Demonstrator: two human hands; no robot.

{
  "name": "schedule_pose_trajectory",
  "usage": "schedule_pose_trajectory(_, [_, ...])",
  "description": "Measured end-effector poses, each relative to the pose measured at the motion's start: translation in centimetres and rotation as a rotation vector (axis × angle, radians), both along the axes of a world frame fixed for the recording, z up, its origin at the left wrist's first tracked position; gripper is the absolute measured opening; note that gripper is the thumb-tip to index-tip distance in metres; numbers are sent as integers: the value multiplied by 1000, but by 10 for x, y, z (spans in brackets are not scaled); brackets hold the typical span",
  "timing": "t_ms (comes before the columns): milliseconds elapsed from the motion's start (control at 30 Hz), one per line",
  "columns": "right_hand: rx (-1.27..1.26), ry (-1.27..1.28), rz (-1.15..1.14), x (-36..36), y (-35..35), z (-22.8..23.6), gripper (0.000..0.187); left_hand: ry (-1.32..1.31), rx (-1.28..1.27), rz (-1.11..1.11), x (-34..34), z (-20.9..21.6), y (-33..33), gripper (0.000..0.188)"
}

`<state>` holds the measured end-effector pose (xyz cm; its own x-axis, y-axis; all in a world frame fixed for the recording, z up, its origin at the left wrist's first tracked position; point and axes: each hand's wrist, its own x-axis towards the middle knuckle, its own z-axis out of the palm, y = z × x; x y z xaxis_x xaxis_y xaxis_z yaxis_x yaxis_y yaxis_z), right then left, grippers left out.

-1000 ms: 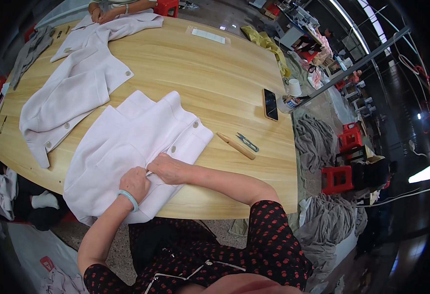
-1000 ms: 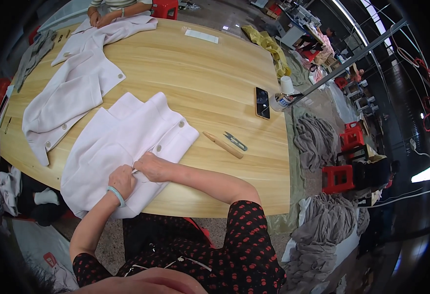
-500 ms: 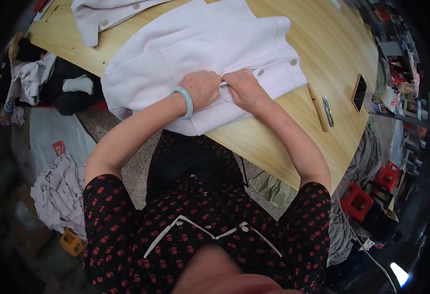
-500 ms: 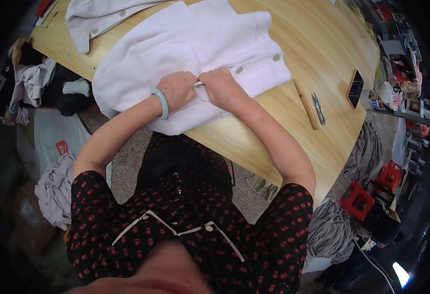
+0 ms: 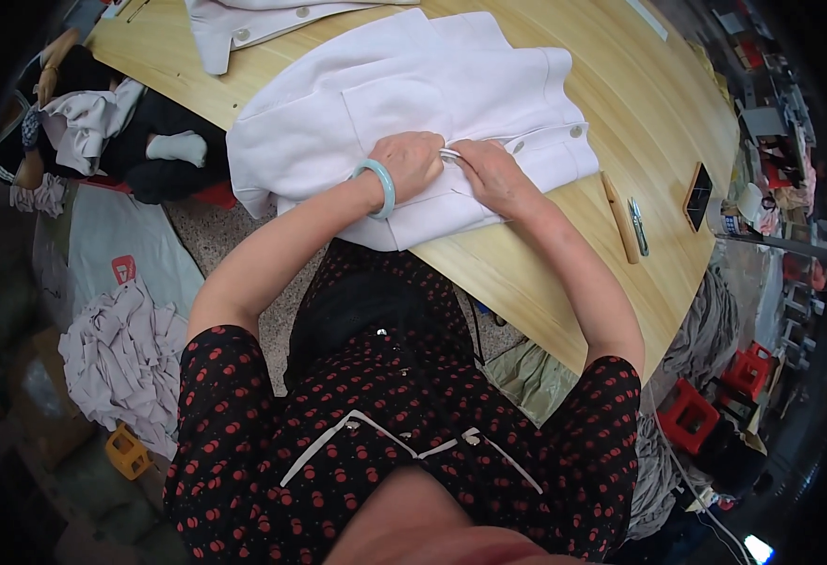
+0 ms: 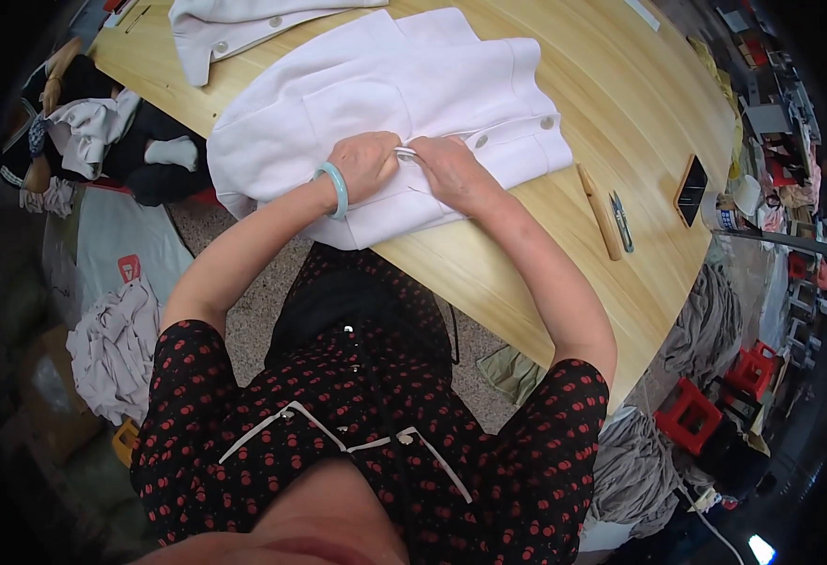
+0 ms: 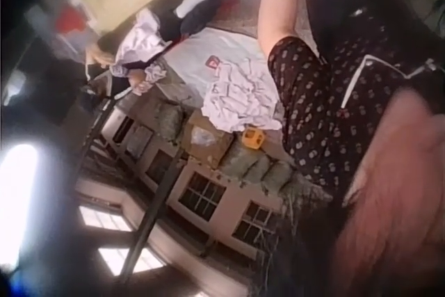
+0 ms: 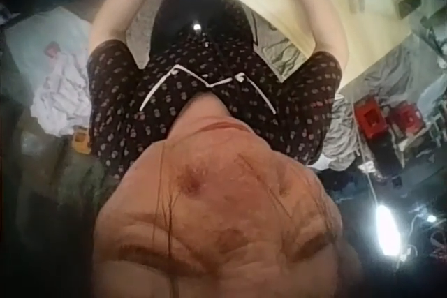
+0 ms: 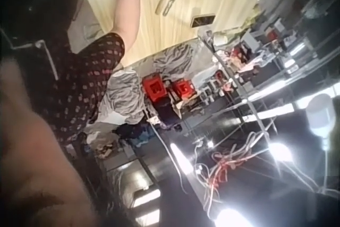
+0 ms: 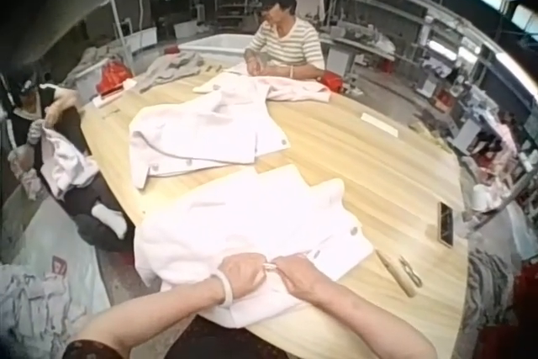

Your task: Unfolding, inspecting, and folding white garments on a workbench.

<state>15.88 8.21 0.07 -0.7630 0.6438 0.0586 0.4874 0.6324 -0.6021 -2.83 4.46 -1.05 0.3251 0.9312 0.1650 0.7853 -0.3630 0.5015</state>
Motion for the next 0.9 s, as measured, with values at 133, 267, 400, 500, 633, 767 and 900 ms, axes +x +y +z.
schedule_pose_trajectory(133, [56, 19, -6, -1, -1, -2, 19, 40, 58, -26, 0, -3, -1, 11])
schedule_pose_trajectory(267, [16, -14, -12, -2, 1, 0, 19, 41, 88, -50, -1, -6, -1, 11])
schedule_pose_trajectory(400, [64, 15, -13, 0, 0, -6, 19, 110, 0, -70, 0, 5, -1, 10])
schedule_pose_trajectory(500, [62, 15, -16, -2, 1, -6, 19, 127, -42, -95, -3, 1, 1, 9])
schedule_pose_trajectory(633, [70, 26, -19, 1, 4, -7, 16, 108, 38, -148, -3, -3, 4, 9])
schedule_pose_trajectory(767, [53, 30, -27, -1, 9, -9, 14, 87, 56, -156, -2, 0, 5, 9])
schedule_pose_trajectory(900, [16, 79, -48, -2, 6, -10, 14, 57, 81, -103, -2, -8, 4, 11])
